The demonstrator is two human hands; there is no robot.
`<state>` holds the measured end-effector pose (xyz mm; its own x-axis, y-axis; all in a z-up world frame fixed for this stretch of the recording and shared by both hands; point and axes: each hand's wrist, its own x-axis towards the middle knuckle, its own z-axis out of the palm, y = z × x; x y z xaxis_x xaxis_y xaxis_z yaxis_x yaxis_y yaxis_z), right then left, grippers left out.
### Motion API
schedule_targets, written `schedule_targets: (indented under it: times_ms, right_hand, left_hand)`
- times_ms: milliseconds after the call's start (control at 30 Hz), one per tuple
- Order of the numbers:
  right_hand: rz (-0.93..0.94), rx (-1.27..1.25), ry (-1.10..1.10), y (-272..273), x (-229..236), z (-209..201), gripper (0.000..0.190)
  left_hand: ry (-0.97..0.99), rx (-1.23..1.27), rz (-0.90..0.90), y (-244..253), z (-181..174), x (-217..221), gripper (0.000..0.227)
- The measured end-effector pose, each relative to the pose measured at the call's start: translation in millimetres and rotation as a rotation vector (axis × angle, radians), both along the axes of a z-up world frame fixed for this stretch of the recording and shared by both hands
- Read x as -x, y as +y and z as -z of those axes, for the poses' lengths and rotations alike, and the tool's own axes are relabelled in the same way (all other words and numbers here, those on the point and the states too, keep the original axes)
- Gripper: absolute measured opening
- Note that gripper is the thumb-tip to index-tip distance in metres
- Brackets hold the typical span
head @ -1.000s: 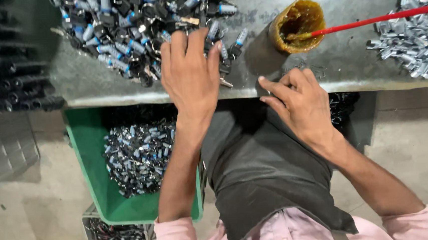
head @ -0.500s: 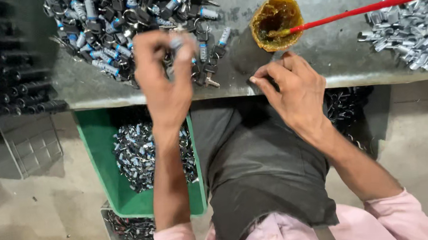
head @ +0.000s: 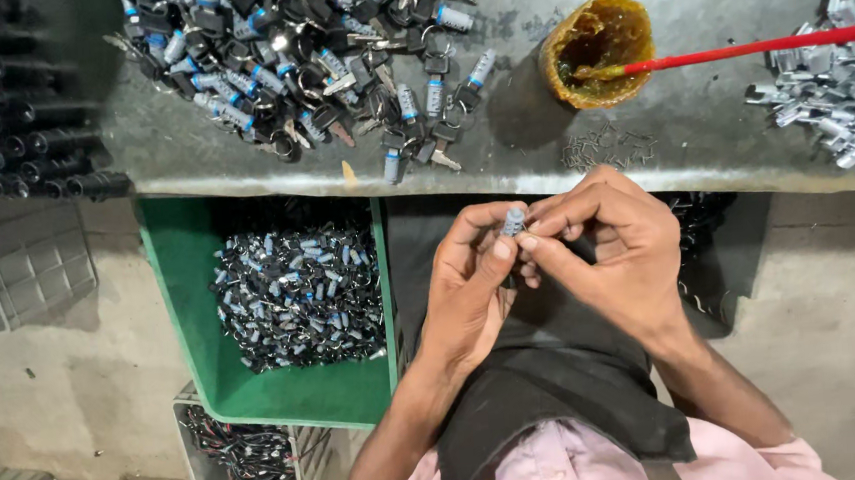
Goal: The person assembles small key fobs by inserting metal pins into gray plastic housings and applying a viscous substance with a red-handled brush. They handle each unit individually, then place the finished items into a green bin below the work surface.
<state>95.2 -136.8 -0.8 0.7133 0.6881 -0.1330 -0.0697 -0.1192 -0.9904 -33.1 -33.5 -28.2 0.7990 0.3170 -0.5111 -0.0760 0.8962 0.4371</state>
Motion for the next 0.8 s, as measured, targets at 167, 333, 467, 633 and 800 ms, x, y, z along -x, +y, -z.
schedule_targets:
  times_ms: [167, 333, 467, 633, 800]
  right_hand:
    - [0.081, 0.000, 0.055, -2, 5, -11, 0.013]
    - [0.070, 0.013, -0.015, -10, -3, -14, 0.015]
    - [0.035, -0.017, -0.038, -13, -11, -13, 0.017]
    - [0.027, -0.020, 0.047, -12, -19, -11, 0.017]
    - [0.040, -0.078, 0.036, -19, -21, -8, 0.019]
  left_hand:
    - [0.005, -0.034, 0.044, 2, -1, -1, 0.032]
    - [-0.029, -0.011, 0.032, -3, -3, -6, 0.030]
    - [-0.037, 0.002, 0.007, -10, -7, -13, 0.030]
    - [-0.019, -0.009, -0.006, -7, -8, -19, 0.031]
    - [-0.021, -0.033, 0.033, -6, -8, -23, 0.030]
